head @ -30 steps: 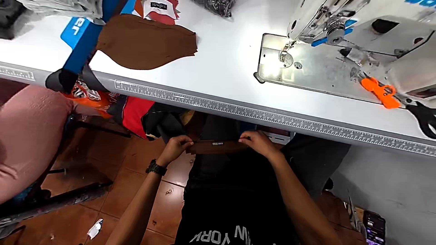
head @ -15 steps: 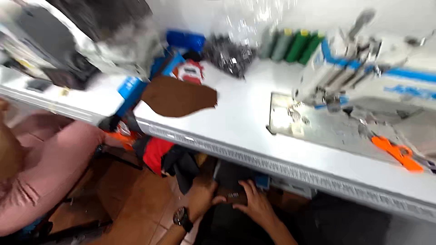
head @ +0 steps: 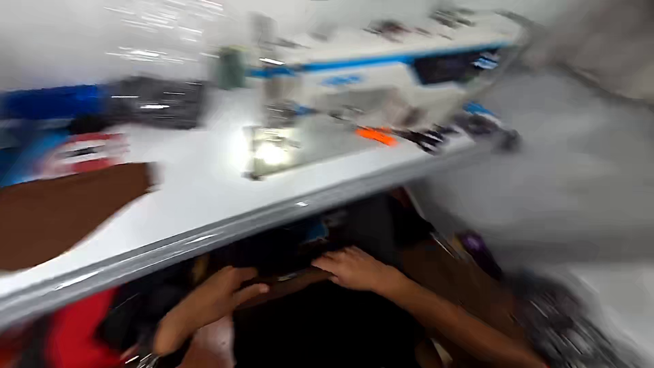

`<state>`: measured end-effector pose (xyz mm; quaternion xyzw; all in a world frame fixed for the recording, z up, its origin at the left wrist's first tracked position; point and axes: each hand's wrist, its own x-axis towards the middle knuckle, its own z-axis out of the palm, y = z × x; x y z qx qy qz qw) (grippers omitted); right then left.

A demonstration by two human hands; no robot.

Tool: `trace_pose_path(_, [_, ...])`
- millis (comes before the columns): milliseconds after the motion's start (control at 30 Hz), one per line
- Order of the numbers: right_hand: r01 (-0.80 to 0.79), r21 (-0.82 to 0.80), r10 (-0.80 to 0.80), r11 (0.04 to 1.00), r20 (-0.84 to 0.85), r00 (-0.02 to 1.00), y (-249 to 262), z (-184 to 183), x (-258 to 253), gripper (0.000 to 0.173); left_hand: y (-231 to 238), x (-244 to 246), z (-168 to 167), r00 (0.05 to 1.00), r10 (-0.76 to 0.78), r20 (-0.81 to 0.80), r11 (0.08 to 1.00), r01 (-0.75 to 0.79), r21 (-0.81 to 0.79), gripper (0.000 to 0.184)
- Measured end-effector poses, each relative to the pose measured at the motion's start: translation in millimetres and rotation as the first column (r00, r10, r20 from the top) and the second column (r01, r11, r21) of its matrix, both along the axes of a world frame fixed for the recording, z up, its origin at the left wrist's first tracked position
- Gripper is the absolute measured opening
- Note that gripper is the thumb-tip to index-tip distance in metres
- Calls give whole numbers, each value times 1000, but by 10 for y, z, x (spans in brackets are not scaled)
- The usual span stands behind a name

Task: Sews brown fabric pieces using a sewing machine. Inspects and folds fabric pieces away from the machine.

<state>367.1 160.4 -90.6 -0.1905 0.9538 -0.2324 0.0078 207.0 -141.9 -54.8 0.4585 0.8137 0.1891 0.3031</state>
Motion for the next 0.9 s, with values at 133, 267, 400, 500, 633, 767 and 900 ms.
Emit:
trace_pose_path(133, [294, -72, -292, 953, 39, 956, 751, -27, 1015, 35, 1104, 341, -330, 957, -201, 209, 974, 173, 145, 51])
trace_pose_path(267, [587, 127, -599, 800, 225, 768, 1588, -97, 2349, 35, 2452, 1330, -383, 766, -224, 603, 956, 292, -15, 31])
trace_pose_path(400, [684, 395, -770, 613, 108, 628, 2406, -291, 3279, 20, 3410, 2390, -865, 636, -252, 729, 915, 401, -33, 33])
trace_pose_path(500, [669, 481, -775, 567, 36, 631, 2673, -385, 3529, 15, 3713, 2754, -1019, 661, -241, 711, 885, 451, -119, 34])
trace_pose_path(633, [608, 519, -753, 601, 113, 648, 2711, -593, 3543, 15, 3751, 2854, -1201, 700, -158, 696, 850, 456, -265, 39])
trace_pose_path(767, [660, 540, -849, 522, 254, 464, 2482, -688, 3745, 20, 3942, 2558, -1293, 784, -330, 527, 855, 484, -186, 36])
trace_pose_path(900, [795, 471, -907, 382, 354, 225, 1921, -738, 4063, 31, 4422, 2093, -1387, 769, -339, 542, 898, 436, -57, 35])
